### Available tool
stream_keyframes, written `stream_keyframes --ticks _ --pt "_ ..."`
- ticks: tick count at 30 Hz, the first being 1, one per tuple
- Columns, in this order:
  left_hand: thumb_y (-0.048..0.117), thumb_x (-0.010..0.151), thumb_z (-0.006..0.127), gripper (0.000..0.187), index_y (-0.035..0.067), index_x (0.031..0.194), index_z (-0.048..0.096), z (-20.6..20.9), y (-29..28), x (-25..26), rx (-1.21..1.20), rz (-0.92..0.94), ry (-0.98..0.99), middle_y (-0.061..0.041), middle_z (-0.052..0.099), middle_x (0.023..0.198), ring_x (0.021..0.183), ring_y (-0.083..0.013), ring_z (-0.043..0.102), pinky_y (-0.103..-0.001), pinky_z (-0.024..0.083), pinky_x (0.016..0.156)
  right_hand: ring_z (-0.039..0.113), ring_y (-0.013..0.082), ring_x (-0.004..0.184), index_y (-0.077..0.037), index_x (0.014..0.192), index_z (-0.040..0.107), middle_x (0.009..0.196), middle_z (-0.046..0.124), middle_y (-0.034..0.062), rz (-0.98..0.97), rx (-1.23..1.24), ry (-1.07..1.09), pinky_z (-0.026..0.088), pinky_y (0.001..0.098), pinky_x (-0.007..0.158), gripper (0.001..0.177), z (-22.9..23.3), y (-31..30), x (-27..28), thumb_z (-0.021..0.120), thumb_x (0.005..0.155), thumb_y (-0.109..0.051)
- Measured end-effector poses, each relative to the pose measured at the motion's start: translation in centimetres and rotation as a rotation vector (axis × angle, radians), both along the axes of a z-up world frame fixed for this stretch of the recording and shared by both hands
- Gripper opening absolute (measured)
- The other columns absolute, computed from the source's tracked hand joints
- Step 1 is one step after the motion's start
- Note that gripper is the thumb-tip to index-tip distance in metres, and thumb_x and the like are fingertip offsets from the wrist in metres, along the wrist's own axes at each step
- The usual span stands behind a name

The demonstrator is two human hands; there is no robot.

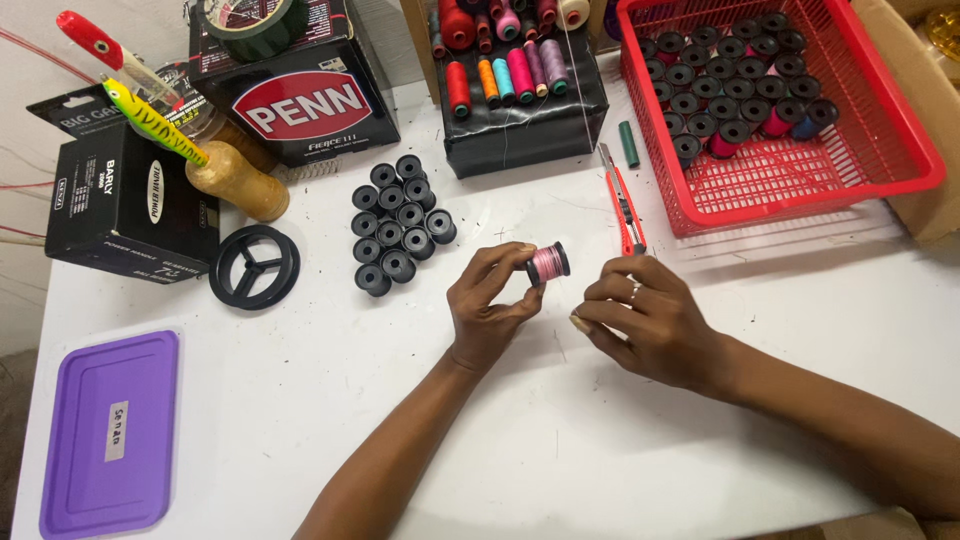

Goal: The person winds pink fishing line onto a small black spool by hand. They hold the spool in their left hand and wrap the line around it with their right hand, repeating the motion continuously.

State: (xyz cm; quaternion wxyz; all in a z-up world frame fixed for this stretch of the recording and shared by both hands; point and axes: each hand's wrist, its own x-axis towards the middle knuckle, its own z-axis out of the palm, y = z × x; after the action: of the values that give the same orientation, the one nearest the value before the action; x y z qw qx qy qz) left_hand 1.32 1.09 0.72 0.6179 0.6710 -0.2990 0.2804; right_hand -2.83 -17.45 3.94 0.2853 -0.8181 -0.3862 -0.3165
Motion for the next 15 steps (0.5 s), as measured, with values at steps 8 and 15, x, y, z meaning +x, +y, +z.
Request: stream_keyframes --ticks 8,15 --pt "-0.002 0.070 0.074 0.033 0.000 0.102 0.065 -0.1 -0.2 -0.4 0.041 -0.048 0.001 -0.013 0.065 0.096 0.088 -0.0259 0.066 -0.032 0.060 0.070 0.052 0.0227 0.075 -0.012 0.078 0.065 0.075 0.059 0.0011 -0.058 0.023 -0.120 0.048 0.0349 0.070 0.005 3.9 -0.2 1.6 0.065 0.083 -0.011" --pt "0.002 0.070 0.076 0.031 0.000 0.099 0.066 0.1 -0.5 -0.5 0.026 -0.119 0.007 -0.013 0.066 0.093 0.085 -0.0262 0.067 -0.033 0.061 0.068 0.053 0.0259 0.077 -0.007 0.079 0.066 0.075 0.059 0.0055 -0.037 0.097 -0.045 0.047 0.0361 0.068 0.005 4.2 0.4 4.6 0.067 0.084 -0.005"
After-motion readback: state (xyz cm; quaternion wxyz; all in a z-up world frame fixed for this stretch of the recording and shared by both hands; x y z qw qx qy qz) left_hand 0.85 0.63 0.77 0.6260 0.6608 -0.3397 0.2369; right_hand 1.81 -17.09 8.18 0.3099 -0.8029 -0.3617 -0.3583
